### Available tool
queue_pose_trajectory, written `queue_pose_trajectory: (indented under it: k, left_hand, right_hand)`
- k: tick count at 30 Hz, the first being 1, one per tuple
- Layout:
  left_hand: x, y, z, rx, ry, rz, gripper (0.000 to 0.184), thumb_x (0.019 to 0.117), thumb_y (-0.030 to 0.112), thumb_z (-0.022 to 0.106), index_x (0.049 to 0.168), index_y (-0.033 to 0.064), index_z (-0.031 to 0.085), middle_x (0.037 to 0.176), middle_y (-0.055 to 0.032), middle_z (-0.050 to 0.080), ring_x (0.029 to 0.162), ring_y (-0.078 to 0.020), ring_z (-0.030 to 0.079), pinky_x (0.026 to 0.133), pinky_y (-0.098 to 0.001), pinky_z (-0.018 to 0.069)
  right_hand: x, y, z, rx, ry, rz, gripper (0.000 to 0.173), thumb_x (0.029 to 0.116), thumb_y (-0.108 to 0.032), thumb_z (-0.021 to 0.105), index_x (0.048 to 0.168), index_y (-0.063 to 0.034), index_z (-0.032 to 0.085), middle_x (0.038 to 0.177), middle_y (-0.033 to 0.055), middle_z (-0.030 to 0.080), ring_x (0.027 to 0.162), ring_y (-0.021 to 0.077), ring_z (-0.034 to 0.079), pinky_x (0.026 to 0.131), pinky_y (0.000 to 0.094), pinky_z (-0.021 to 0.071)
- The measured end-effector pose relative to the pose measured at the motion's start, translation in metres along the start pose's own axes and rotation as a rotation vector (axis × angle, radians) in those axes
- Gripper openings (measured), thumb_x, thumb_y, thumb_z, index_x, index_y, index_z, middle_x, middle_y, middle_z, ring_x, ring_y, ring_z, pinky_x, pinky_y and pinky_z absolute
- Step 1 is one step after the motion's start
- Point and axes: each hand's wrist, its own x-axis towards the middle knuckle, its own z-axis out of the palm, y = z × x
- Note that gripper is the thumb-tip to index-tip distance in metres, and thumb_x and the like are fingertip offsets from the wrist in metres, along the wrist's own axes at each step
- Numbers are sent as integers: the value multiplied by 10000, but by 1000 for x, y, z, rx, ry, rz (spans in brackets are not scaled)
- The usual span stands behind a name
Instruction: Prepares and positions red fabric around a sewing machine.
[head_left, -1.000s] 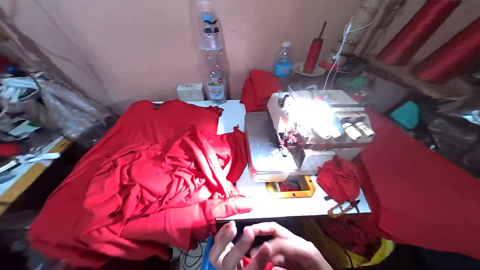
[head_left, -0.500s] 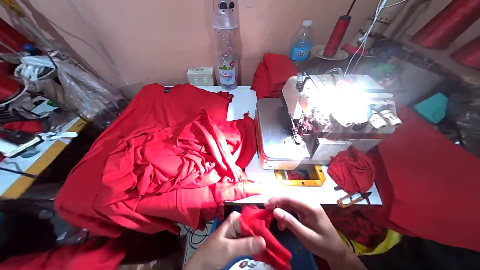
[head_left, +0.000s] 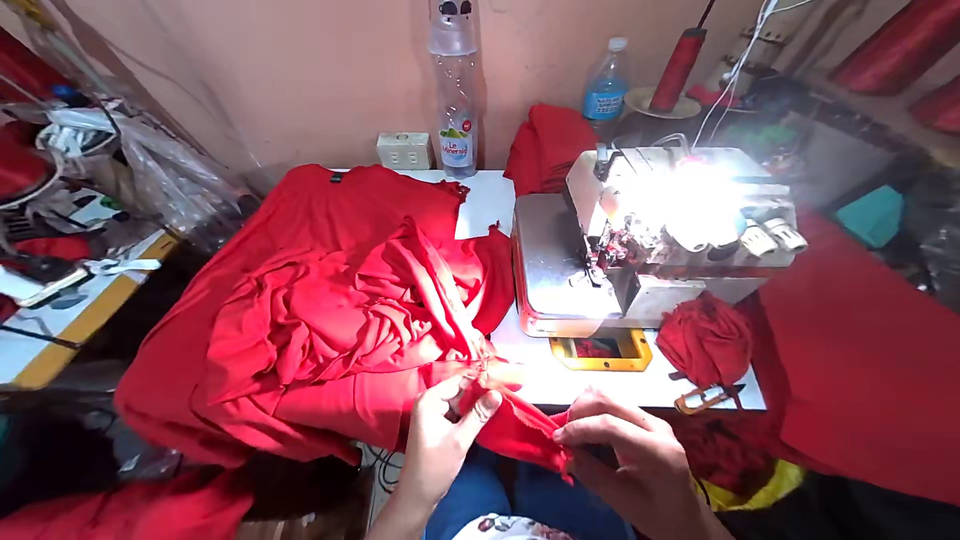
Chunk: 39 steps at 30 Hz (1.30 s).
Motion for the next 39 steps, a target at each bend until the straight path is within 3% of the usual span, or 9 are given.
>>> queue_pose_trajectory:
  k: [9,14,16,21,25,28,32,36,39]
  left_hand:
    - [-3,11,-12,23,-503,259,136,952,61,624,983,-31,721,935,9,756,901,89,661,831,-111,542]
    - [6,13,-22,147,-633,331,196,973,97,585,843,-23,671,694,-19,646,671,85,565,634,-73,448]
    - [10,14,-26,216,-632,368,241,984,182,618,836,0,671,681,-22,631,652,60,560,615,-86,446]
    - [25,2,-44,-107,-861,355,305,1033,388,579,1126,101,620,1066,61,671,1099,48,585,992,-165,460]
    - [19,-14,-33,-768,-813,264,289,955,314,682,1234,240,669,1215,113,674,1138,-16,611,1001,-236,482]
    - [22,-19,-31,-336,-770,409,134,959,326,618,1003,199,625,974,130,625,1016,71,564,1000,-155,405]
    - [11,-15,-3,350,-458,507,568,839,705,631,957,149,615,1068,-15,667,1229,-118,526,1138,-423,287]
    - [7,-26,18,310,-89,650,293,1016,451,526,1001,180,636,1080,87,678,1180,31,563,1131,-278,370]
    - [6,-30,11,-120,-255,482,216,1037,251,490,944,228,684,1098,152,669,1133,79,557,1020,-143,416]
  right_hand:
    - [15,16,0,272,-157,157,105,920,-177,726,900,-75,709,1039,12,684,1095,23,608,957,178,506]
    - [15,18,-1,361,-355,266,256,1006,-213,642,1099,25,656,1080,61,694,1077,9,624,972,198,510]
    - [16,12,-3,236,-379,228,258,1006,-217,633,1000,35,689,954,78,686,971,3,621,886,147,494]
    - [16,10,-12,571,-339,190,220,1074,-243,528,1090,-62,653,1090,7,653,1132,33,582,995,218,475]
    - [12,3,-13,1117,-214,308,268,1081,-246,490,1293,-201,646,1191,-89,687,1131,4,613,995,215,486]
    - [16,-8,-13,968,-149,264,268,1087,-244,468,1297,-201,630,1188,-107,676,1123,-34,602,976,176,483]
    - [24,-16,-9,105,-193,32,216,1108,-235,436,1070,-48,536,984,66,577,980,43,589,911,173,480]
    - [24,-20,-7,51,-171,-36,207,1097,-211,453,1007,-42,533,926,106,584,917,116,605,881,206,496]
    - [16,-18,-17,595,-177,201,219,1085,-245,474,1166,-115,630,1063,-71,665,1041,-59,600,925,130,476]
